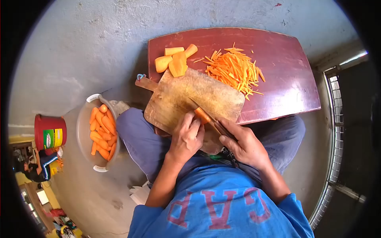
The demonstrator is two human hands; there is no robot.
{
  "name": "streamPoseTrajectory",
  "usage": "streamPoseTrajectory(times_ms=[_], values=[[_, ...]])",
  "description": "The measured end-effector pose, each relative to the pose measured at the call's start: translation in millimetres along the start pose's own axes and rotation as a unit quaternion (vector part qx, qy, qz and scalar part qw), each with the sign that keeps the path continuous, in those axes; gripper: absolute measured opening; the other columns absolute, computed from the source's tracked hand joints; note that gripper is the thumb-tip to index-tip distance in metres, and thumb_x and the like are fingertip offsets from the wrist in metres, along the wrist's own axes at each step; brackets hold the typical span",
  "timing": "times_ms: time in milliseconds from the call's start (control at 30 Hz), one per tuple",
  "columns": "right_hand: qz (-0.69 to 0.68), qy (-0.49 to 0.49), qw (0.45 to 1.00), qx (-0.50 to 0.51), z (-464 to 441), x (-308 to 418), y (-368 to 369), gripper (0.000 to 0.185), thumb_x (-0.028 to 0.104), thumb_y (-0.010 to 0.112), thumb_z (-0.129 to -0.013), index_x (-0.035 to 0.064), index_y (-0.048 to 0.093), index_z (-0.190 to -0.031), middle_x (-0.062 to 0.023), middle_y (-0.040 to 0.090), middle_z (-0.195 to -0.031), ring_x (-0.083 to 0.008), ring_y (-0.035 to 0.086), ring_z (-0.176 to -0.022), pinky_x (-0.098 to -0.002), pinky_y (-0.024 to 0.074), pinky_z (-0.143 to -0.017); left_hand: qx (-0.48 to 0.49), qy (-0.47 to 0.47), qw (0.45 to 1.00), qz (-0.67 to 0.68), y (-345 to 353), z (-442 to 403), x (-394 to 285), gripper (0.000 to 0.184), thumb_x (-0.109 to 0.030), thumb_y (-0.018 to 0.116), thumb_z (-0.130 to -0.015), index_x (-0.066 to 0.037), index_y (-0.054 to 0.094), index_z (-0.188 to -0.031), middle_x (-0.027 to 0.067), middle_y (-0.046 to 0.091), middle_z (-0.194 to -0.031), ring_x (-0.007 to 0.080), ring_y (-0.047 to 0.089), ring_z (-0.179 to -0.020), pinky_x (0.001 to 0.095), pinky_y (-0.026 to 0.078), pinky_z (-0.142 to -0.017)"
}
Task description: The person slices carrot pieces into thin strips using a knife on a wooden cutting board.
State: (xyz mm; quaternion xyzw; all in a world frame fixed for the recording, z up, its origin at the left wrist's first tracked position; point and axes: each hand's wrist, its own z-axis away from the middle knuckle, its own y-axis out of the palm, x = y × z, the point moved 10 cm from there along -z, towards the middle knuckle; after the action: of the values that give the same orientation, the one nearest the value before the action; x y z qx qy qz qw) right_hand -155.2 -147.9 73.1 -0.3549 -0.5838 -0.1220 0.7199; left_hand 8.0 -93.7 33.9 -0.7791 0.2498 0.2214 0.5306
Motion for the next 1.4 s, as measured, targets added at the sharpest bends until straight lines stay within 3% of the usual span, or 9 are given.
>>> streamPoseTrajectory(times_ms=[67, 167, 300, 333, 867, 1067, 1167, 1300, 1400], values=[[0.036, -0.011, 0.999, -0.009, 16, 9, -5, 0.056, 0.009, 0.073, -0.111, -0.0041, 0.056, -0.163, -0.0312, 0.073, -0.144, -0.0516, 0.073, -0.131, -0.0518, 0.0602, -0.107, 0.01, 0.01, 1.0, -0.027, 0, -4, -9, 0.033, 0.0, 0.077, -0.092, 0.006, 0.075, -0.124, 0.0243, 0.068, -0.131, 0.0479, 0.069, -0.116, 0.0542, 0.06, -0.098], [0.052, 0.052, 0.997, 0.017, 32, 9, -2, 0.055, 0.009, 0.073, -0.111, -0.0046, 0.056, -0.162, -0.03, 0.074, -0.142, -0.0533, 0.072, -0.128, -0.0514, 0.061, -0.104, 0.014, 0.026, 0.999, -0.043, 3, -3, -7, 0.034, -0.001, 0.078, -0.091, 0.006, 0.075, -0.125, 0.0242, 0.068, -0.133, 0.0479, 0.069, -0.114, 0.0543, 0.06, -0.097], [0.135, 0.069, 0.988, 0.037, 46, 20, -2, 0.065, 0.012, 0.076, -0.109, -0.0011, 0.052, -0.167, -0.0292, 0.077, -0.125, -0.0515, 0.079, -0.106, -0.0543, 0.0658, -0.087, 0.041, 0.046, 0.995, -0.075, 6, -6, -12, 0.032, -0.008, 0.077, -0.095, 0.007, 0.073, -0.123, 0.0244, 0.066, -0.135, 0.0409, 0.067, -0.106, 0.0505, 0.06, -0.093], [0.152, 0.033, 0.987, 0.028, 46, 24, 0, 0.067, 0.012, 0.077, -0.108, -0.0001, 0.051, -0.168, -0.029, 0.077, -0.118, -0.0515, 0.079, -0.096, -0.0559, 0.0662, -0.08, 0.042, 0.045, 0.995, -0.075, 7, -6, -12, 0.032, -0.008, 0.077, -0.095, 0.007, 0.073, -0.123, 0.0245, 0.066, -0.135, 0.0408, 0.067, -0.106, 0.0505, 0.06, -0.092], [0.097, -0.002, 0.995, -0.007, -4, 2, 13, 0.059, 0.008, 0.071, -0.109, -0.0037, 0.051, -0.163, -0.0365, 0.075, -0.124, -0.0565, 0.077, -0.104, -0.0579, 0.0643, -0.085, 0.06, 0.034, 0.996, -0.048, 12, -8, -3, 0.035, -0.012, 0.08, -0.092, 0.003, 0.074, -0.123, 0.0267, 0.064, -0.142, 0.045, 0.066, -0.111, 0.0541, 0.061, -0.094], [0.074, 0.037, 0.996, 0.018, 13, 4, 8, 0.058, 0.009, 0.07, -0.11, -0.0032, 0.051, -0.163, -0.0354, 0.076, -0.127, -0.0565, 0.074, -0.118, -0.0572, 0.0629, -0.094, 0.05, 0.02, 0.998, -0.043, 7, -8, -2, 0.038, -0.008, 0.08, -0.091, 0.004, 0.075, -0.127, 0.026, 0.065, -0.138, 0.0476, 0.066, -0.113, 0.0555, 0.061, -0.096], [0.031, 0.047, 0.998, 0.008, -7, -4, 8, 0.057, 0.004, 0.068, -0.11, -0.0048, 0.053, -0.164, -0.0331, 0.075, -0.139, -0.0514, 0.073, -0.131, -0.0483, 0.0597, -0.108, 0.06, 0.001, 0.998, -0.021, 7, -9, -3, 0.042, -0.005, 0.08, -0.09, 0.005, 0.075, -0.13, 0.0259, 0.066, -0.139, 0.0487, 0.067, -0.114, 0.0557, 0.06, -0.098], [0.067, 0.063, 0.995, 0.026, 8, 10, 3, 0.051, 0.007, 0.067, -0.111, -0.006, 0.054, -0.159, -0.0362, 0.074, -0.134, -0.0563, 0.073, -0.121, -0.055, 0.0615, -0.099, 0.048, 0.015, 0.998, -0.03, 10, -8, 2, 0.043, -0.004, 0.08, -0.09, 0.005, 0.074, -0.131, 0.0251, 0.067, -0.139, 0.0482, 0.067, -0.114, 0.0556, 0.06, -0.099], [0.04, 0.066, 0.997, 0.021, 2, 2, 8, 0.052, 0.007, 0.068, -0.11, -0.0069, 0.055, -0.158, -0.0373, 0.073, -0.136, -0.0565, 0.073, -0.123, -0.0554, 0.0615, -0.099, 0.048, 0.005, 0.999, -0.02, 6, -10, 0, 0.042, -0.003, 0.08, -0.09, 0.005, 0.075, -0.131, 0.0247, 0.067, -0.138, 0.0483, 0.068, -0.115, 0.055, 0.061, -0.1]])
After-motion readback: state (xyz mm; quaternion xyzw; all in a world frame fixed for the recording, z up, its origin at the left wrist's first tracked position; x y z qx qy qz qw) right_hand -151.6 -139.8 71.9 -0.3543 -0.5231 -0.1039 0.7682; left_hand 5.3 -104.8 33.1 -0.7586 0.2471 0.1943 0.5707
